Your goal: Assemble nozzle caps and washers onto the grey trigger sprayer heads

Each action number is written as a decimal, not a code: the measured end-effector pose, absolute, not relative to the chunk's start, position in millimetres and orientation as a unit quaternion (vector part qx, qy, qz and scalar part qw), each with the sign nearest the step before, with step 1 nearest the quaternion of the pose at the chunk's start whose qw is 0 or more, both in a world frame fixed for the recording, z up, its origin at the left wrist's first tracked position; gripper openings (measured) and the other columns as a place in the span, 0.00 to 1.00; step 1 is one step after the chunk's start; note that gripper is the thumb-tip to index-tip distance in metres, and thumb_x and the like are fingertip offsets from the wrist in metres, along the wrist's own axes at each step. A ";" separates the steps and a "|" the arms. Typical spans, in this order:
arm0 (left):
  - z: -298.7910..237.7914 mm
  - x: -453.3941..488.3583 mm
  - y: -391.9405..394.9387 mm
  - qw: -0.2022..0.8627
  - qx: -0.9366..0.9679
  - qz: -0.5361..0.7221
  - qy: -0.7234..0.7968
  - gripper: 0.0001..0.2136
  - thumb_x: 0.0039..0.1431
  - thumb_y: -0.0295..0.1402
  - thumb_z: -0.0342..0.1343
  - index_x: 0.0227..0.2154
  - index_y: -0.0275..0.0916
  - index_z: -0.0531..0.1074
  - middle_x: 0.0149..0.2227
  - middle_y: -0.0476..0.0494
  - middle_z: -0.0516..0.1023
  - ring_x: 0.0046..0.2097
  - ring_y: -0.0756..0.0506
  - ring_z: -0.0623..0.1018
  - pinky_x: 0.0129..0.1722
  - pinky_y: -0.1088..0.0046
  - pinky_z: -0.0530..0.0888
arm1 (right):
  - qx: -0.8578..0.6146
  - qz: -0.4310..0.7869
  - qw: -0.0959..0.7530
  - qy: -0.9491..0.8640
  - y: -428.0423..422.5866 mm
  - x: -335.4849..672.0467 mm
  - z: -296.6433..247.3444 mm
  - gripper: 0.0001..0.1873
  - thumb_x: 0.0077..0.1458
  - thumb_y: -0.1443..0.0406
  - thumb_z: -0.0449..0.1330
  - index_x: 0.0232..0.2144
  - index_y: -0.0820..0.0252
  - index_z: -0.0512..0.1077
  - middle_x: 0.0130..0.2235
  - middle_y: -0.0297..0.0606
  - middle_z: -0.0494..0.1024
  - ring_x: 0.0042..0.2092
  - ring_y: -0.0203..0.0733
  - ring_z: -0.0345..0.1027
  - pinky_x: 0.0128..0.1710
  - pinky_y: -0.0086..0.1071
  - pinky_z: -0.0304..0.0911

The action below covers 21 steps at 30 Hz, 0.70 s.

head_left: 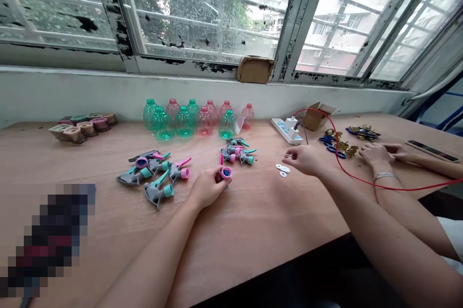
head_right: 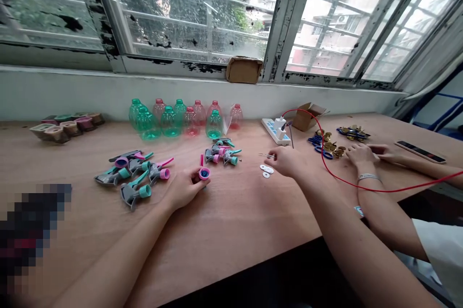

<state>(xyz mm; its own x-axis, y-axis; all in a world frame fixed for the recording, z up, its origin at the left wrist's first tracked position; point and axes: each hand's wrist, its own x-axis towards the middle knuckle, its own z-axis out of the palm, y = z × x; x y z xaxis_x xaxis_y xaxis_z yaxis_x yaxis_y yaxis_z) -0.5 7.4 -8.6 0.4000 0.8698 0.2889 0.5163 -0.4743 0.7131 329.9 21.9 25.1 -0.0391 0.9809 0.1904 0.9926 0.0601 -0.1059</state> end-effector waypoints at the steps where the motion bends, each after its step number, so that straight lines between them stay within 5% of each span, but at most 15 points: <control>1: -8.5 -0.6 7.4 0.266 0.793 0.330 0.438 0.09 0.54 0.37 0.53 0.31 0.36 0.73 0.25 0.50 0.72 0.28 0.50 0.69 0.27 0.76 0.62 | -0.665 -0.006 0.128 -0.736 26.1 318.7 22.2 0.13 0.51 0.56 0.59 0.33 0.56 0.79 0.28 0.37 0.79 0.29 0.39 0.69 0.27 0.29 0.54; 7: -5.5 -2.9 6.4 0.274 0.790 0.328 0.440 0.07 0.55 0.35 0.53 0.31 0.37 0.73 0.28 0.49 0.76 0.31 0.48 0.72 0.30 0.76 0.64 | -0.606 0.077 0.196 -0.767 59.6 264.8 -5.6 0.14 0.51 0.62 0.59 0.40 0.55 0.78 0.33 0.36 0.80 0.33 0.39 0.70 0.31 0.27 0.57; 16: -5.0 -6.6 7.9 0.266 0.795 0.302 0.453 0.08 0.56 0.35 0.51 0.29 0.37 0.72 0.26 0.49 0.74 0.30 0.47 0.71 0.28 0.75 0.61 | -0.630 0.066 0.157 -0.758 85.7 260.8 -7.7 0.07 0.48 0.67 0.60 0.28 0.57 0.79 0.28 0.33 0.80 0.30 0.37 0.70 0.29 0.25 0.58; 21: 0.2 -9.0 3.5 0.256 0.801 0.301 0.449 0.08 0.56 0.34 0.51 0.30 0.37 0.72 0.27 0.49 0.74 0.30 0.47 0.70 0.29 0.75 0.61 | -0.737 0.018 0.131 -0.663 75.6 308.1 8.3 0.09 0.49 0.69 0.59 0.31 0.63 0.79 0.36 0.50 0.80 0.38 0.48 0.73 0.36 0.33 0.62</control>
